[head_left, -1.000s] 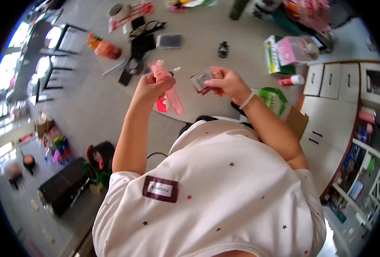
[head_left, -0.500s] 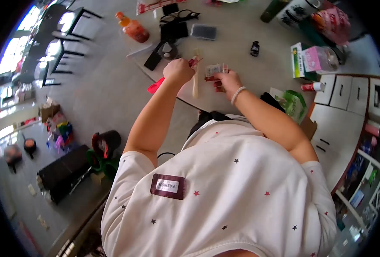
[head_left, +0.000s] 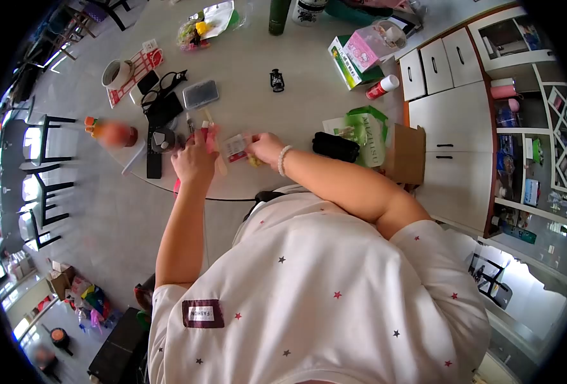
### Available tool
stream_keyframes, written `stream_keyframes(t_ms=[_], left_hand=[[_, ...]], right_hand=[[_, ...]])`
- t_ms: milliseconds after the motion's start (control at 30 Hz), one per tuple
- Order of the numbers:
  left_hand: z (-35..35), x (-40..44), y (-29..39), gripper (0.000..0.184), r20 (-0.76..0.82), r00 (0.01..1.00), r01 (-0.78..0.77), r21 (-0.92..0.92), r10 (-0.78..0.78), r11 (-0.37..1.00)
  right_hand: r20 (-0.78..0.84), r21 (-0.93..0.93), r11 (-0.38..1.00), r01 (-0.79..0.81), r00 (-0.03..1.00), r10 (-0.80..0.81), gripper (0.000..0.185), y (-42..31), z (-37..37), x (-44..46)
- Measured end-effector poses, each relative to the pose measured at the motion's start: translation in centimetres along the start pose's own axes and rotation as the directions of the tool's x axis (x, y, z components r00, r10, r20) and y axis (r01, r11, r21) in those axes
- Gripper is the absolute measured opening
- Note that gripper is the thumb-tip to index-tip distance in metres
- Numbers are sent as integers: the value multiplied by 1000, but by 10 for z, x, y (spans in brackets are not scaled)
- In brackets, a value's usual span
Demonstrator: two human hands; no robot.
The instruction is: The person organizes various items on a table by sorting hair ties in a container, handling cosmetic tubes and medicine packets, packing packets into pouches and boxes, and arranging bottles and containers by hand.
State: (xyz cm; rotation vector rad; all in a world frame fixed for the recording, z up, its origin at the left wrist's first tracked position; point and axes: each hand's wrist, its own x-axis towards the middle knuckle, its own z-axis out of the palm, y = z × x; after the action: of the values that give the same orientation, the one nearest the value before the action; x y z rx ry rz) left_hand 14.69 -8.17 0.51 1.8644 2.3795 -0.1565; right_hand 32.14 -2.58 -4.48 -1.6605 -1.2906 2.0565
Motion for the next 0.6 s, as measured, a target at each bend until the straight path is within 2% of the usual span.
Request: stream_keyframes(t_ms=[33,67,100,133,167,200,233,267,300,367,433,500,533,567,600], left_hand=[[-9,-3,2,56,29,1000,-10,16,10,1000],[-20,-11,6,45,-24,999,-30,9,31,999],[-26,-13,9,41,-19,1000,-24,13,24,1000],[-30,-14,11,37,-13,1000,-15,16,16,1000],[-31,-17,13,33,-8,1000,-6,18,6,1000],[-21,-21,12,25,-150,988,-36,-59,26,998],[-19,-27,15,26,-176,984,-54,-98,36,994],[-19,-32,19,27,-203,978,-74,-134,46,988],[-19,-35,23,28,-232,971,-94,-166,54,982],[-15,-40,35,31,-212,977,-66,-227,17,972],[-6,-43,47,34,-214,976,-25,-289,-39,957],[6,-44,58,39,-234,964,39,-353,-128,935],[-13,-47,69,35,-21,984,158,-355,-177,921],[-8,-47,71,36,-19,984,160,-372,-180,914],[4,-48,70,37,-16,983,164,-387,-185,907]], right_hand=[[-2,-187,979,76,997,-77,28,-6,-3,-5],[13,-369,918,147,988,-153,33,-12,-7,-9],[43,-539,816,209,974,-221,38,-21,-11,-16],[32,-681,664,309,918,-395,37,-33,-20,-29],[57,-798,475,371,831,-554,37,-48,-34,-46],[10,-833,354,425,651,-759,40,-63,-54,-55],[-18,-866,222,447,417,-909,43,-80,-79,-58],[-73,-943,149,298,251,-965,49,-93,-108,-58],[-76,-966,91,243,68,-995,56,-111,-141,-66],[-176,-980,177,-87,-24,-984,64,-121,-195,-77],[-316,-918,294,-268,41,-948,69,-112,-230,-73],[-413,-907,374,-192,245,-877,71,-105,-248,-72],[-444,-896,412,-169,289,-848,72,-102,-250,-70],[-348,-937,340,-76,209,-914,71,-94,-256,-62],[-334,-942,321,-97,186,-924,71,-90,-258,-59]])
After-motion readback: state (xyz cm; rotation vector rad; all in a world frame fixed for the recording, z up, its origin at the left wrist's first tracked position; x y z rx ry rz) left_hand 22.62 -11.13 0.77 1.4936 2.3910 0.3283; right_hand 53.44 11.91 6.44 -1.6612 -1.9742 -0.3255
